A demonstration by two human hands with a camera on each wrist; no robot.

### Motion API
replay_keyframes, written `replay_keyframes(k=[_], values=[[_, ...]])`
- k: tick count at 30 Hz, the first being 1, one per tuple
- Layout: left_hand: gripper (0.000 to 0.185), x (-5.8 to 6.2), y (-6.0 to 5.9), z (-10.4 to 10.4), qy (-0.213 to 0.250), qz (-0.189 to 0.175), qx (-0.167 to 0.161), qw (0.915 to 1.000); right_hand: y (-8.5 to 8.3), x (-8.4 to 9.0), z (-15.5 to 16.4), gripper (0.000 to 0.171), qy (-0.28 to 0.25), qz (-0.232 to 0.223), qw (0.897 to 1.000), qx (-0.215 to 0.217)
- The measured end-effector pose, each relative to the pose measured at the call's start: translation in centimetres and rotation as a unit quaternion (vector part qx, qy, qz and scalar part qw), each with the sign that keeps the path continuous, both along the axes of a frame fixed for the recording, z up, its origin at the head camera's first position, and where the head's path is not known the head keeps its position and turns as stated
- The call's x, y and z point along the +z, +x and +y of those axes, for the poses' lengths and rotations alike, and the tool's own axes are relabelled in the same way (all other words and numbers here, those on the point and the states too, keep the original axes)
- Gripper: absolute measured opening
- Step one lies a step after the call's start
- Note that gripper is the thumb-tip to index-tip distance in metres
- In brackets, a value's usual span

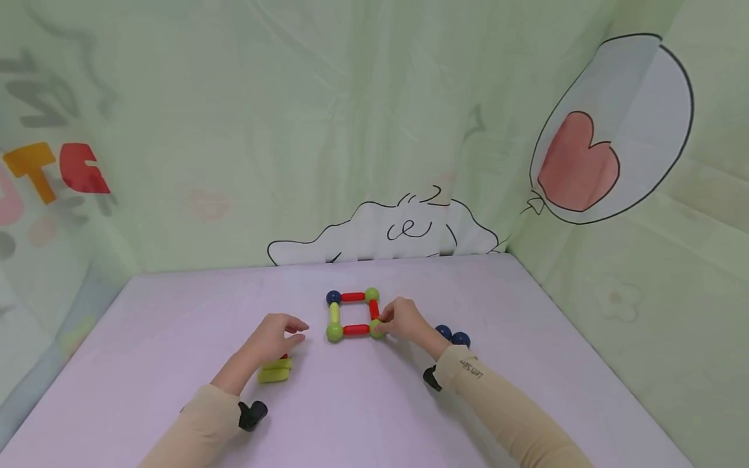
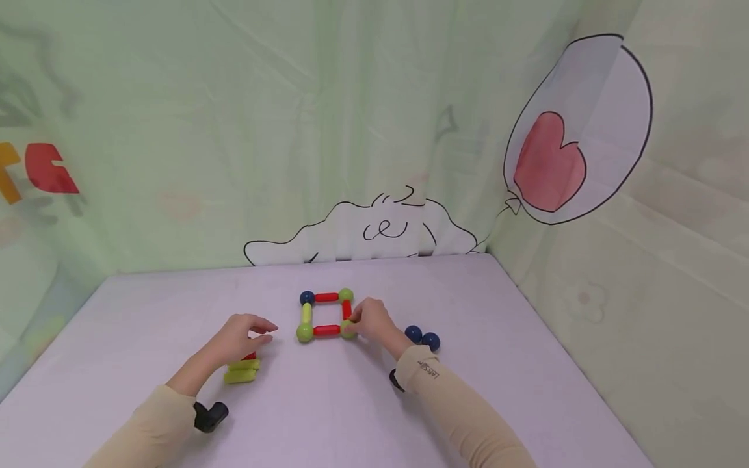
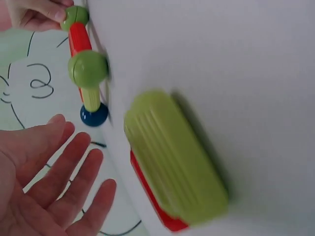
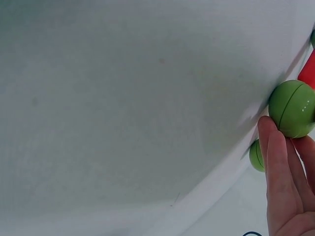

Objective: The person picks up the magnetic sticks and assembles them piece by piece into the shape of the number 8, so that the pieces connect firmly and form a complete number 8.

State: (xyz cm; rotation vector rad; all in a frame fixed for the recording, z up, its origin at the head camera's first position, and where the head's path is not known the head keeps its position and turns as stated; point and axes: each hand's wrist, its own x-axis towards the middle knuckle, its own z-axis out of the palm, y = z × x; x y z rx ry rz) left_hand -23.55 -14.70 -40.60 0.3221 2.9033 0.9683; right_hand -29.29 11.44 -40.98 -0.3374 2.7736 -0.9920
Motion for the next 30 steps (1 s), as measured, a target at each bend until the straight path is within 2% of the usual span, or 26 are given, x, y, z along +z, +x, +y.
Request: replay_keyframes(k=[7, 15, 18, 25, 30], values=[[0.015, 0.0, 1.3, -3.1, -0.059, -0.033, 0.008, 0.9977, 0.0, -0.1, 0.0, 0.015, 0.005, 0.009, 1.000, 0.010], [0.019, -0.7, 2.0, -4.6, -0.061, -0.077, 0.014, 0.9951, -0.3, -0.2, 0.0, 0.018, 0.008, -0.002, 1.000, 0.004], [0.020, -1.0, 2.0, -4.7, -0.063, -0.077, 0.010, 0.9949, -0.3, -0.1, 0.0, 0.019, 0.007, -0.008, 1.000, -0.002], [0.018, -1.5, 1.6, -4.6, -0.080, -0.042, -0.001, 0.9959, -0.3, -0.2, 0.0, 0.019, 0.008, -0.003, 1.000, -0.004], [0.015, -1.7, 1.5, -4.6, -0.082, -0.031, -0.003, 0.9962, -0.2, -0.1, -0.1, 0.018, 0.006, -0.009, 1.000, -0.005]])
